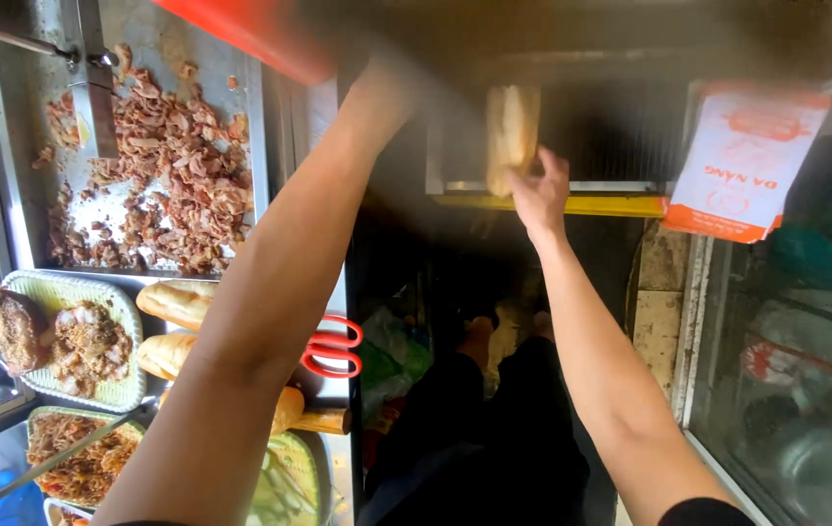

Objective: Preparing and assembling Vietnamese banh mi sandwiches with various fillings and condiments.

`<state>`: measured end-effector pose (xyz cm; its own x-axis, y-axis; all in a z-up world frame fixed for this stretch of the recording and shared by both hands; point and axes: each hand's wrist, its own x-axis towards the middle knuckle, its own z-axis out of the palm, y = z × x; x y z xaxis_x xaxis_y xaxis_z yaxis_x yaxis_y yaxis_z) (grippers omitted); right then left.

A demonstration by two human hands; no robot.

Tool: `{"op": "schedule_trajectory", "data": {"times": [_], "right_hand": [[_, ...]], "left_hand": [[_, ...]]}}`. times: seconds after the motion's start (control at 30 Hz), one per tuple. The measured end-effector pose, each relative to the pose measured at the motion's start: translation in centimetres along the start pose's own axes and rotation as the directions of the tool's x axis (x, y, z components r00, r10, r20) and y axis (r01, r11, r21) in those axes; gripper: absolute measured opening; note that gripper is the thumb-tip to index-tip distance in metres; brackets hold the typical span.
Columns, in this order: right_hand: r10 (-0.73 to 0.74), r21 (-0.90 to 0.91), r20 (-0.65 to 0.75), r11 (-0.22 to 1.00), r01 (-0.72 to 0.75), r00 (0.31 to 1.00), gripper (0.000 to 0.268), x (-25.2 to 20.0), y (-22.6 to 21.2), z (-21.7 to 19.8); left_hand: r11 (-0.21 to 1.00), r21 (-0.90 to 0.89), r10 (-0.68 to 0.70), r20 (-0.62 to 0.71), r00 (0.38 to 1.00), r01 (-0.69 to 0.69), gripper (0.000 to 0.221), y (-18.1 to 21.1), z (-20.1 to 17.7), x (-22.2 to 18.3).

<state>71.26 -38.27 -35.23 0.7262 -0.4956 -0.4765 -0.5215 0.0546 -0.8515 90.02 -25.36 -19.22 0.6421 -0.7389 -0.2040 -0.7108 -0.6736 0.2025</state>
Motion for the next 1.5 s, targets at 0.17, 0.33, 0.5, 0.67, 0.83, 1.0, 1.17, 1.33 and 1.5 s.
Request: {"op": "schedule_trajectory", "data": {"times": [0.17, 0.33, 0.5, 0.67, 0.83, 1.0, 1.17, 1.33, 1.5], "right_hand": [[-0.136, 0.063, -0.071, 0.988, 0.141, 0.988, 0.048, 2.7, -3.0, 2.8], [-0.046, -0.15, -0.21, 0.989, 0.014, 0.977, 0.032, 2.0, -1.1, 2.8], [-0.113, -0.076, -0.237, 0.992, 0.097, 0.965, 0.029, 3.9, 3.3, 3.3], [-0.385, -0.344, -0.027, 0.87, 0.353, 0.923, 0.028, -2.9, 6.7, 0.2], [0.176, -0.254, 0.276, 0.962, -0.104, 0.945, 0.031, -9.6, 4.8, -5.5], [0.151, -0.216, 0.641, 0.976, -0.012, 0.753, 0.031, -9.2, -3.1, -5.2], [-0.065, -0.086, 0.852, 0.962, 0.261, 0.519, 0.03, -11.8, -14.4, 1.3], [-0.092, 0.016, 0.977, 0.93, 0.367, 0.19, 0.031, -17.5, -17.4, 8.6], [-0.031, 0.018, 0.999, 0.916, 0.401, 0.024, 0.033, -22.7, -16.9, 12.1]], "left_hand": [[0.989, -0.14, 0.035, -0.158, 0.987, -0.057, 0.022, -0.7, -1.3, 1.7], [0.965, -0.234, 0.053, -0.276, 0.96, -0.121, 0.022, 0.0, -2.6, 2.1], [0.99, -0.129, -0.055, -0.05, 0.997, 0.048, 0.048, 4.3, -2.6, -3.4], [0.971, -0.116, -0.184, 0.201, 0.962, 0.21, 0.02, 6.2, 9.1, -8.4], [0.939, -0.214, -0.246, 0.136, 0.96, 0.271, 0.028, 7.0, 13.7, -10.1], [0.835, -0.451, -0.402, -0.106, 0.909, 0.316, 0.048, 9.1, 4.7, -17.8], [0.465, -0.857, -0.768, -0.265, 0.583, 0.224, 0.04, 14.1, -4.7, -32.9], [0.335, -0.896, -0.905, -0.392, -0.167, 0.29, 0.036, 15.3, -8.2, -54.2], [0.166, -0.812, -0.372, -0.577, -0.728, 0.559, 0.038, 16.9, -12.2, -75.5]]}}
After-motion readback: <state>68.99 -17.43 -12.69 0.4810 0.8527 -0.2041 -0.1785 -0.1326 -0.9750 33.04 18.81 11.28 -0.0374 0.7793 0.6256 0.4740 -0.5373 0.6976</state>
